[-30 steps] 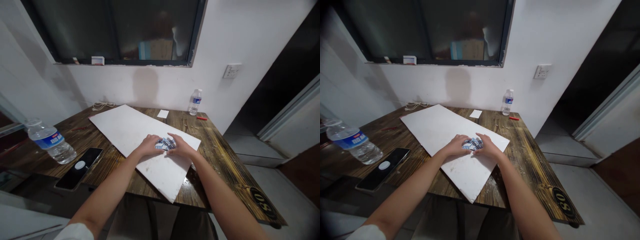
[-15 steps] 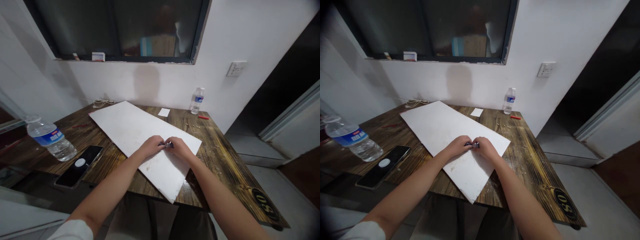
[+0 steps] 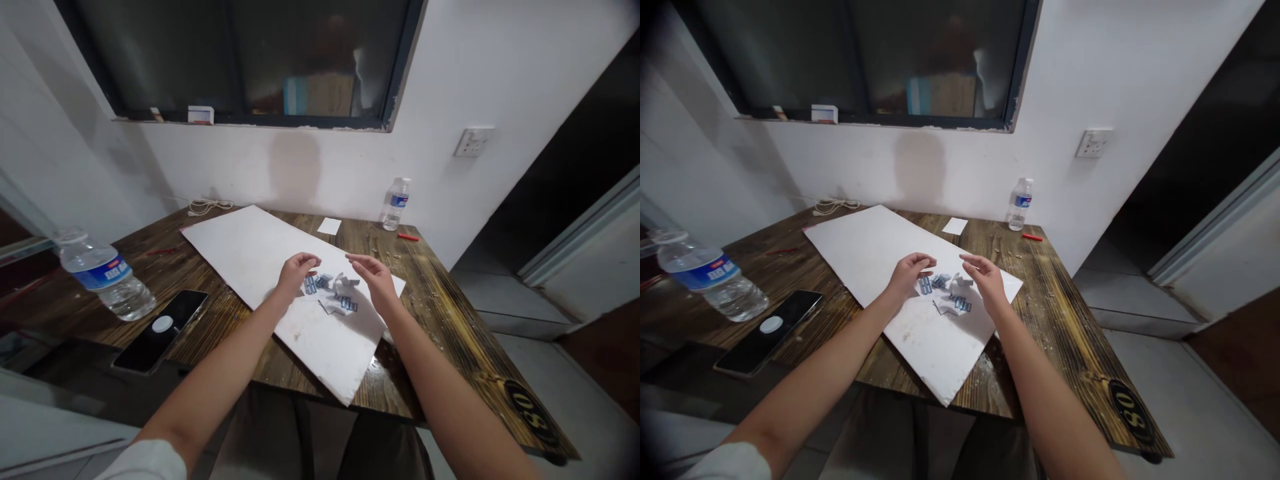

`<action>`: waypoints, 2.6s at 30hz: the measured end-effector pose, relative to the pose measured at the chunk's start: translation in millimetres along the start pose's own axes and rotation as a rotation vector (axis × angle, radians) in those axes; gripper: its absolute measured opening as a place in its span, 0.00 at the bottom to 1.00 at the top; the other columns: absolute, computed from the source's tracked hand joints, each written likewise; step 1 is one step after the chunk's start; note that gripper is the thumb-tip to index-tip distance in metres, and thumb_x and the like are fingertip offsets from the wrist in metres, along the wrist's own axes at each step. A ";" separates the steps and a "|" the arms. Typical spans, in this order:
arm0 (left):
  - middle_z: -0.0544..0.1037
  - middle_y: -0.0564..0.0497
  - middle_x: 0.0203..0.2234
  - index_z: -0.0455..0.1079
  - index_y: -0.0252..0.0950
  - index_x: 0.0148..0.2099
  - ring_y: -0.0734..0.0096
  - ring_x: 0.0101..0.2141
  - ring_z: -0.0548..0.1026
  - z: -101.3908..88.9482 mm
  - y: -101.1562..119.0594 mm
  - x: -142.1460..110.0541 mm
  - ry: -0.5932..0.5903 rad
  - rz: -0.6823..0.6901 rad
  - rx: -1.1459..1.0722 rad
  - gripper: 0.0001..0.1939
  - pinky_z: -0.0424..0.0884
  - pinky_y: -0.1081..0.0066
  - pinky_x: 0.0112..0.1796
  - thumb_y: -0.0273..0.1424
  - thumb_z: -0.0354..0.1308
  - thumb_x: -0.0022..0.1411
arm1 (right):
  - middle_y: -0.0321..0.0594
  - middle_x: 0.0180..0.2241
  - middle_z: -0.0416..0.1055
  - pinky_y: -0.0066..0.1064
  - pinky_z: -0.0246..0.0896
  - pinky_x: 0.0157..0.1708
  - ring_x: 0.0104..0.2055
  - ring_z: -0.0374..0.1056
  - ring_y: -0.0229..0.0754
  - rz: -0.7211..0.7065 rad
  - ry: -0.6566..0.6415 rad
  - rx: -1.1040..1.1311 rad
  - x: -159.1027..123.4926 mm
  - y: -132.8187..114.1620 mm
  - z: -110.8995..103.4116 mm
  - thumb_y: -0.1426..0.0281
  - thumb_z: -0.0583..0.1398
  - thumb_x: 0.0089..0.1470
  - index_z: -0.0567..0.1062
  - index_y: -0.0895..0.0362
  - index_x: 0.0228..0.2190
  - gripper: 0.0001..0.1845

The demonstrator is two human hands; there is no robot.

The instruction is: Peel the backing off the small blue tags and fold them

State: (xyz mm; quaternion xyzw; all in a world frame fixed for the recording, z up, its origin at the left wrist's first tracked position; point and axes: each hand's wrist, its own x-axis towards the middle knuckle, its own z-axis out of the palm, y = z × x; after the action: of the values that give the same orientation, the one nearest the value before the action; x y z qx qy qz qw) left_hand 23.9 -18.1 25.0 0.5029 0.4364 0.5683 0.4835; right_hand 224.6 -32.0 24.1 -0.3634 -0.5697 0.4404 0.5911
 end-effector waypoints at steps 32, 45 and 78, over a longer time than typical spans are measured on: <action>0.77 0.47 0.37 0.73 0.37 0.45 0.66 0.36 0.74 3.0 -5.0 -12.6 -0.455 0.184 0.574 0.17 0.69 0.67 0.36 0.25 0.58 0.50 | 0.35 0.29 0.72 0.28 0.59 0.30 0.28 0.65 0.36 0.006 -0.280 -0.575 -4.9 13.3 6.1 0.71 0.64 0.40 0.77 0.55 0.33 0.12; 0.79 0.47 0.36 0.74 0.35 0.36 0.66 0.39 0.75 -8.9 3.5 4.2 0.046 0.171 0.297 0.10 0.69 0.65 0.44 0.30 0.59 0.49 | 0.40 0.36 0.75 0.31 0.61 0.33 0.32 0.66 0.39 0.054 0.109 -0.250 6.0 5.8 -9.3 0.59 0.64 0.43 0.76 0.56 0.35 0.17; 0.74 0.50 0.51 0.72 0.41 0.47 0.62 0.51 0.69 -11.6 -14.5 -5.4 -0.359 0.340 1.258 0.13 0.63 0.63 0.52 0.33 0.55 0.60 | 0.36 0.27 0.75 0.28 0.60 0.31 0.29 0.69 0.38 0.112 -0.295 -0.687 0.6 17.9 -10.7 0.71 0.62 0.48 0.78 0.56 0.35 0.09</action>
State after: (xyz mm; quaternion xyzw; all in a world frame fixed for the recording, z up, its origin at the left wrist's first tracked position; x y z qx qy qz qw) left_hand 14.2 -21.4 8.7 0.8369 0.5119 0.1818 0.0674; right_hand 233.3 -24.5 6.7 -0.5037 -0.7424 0.3028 0.3217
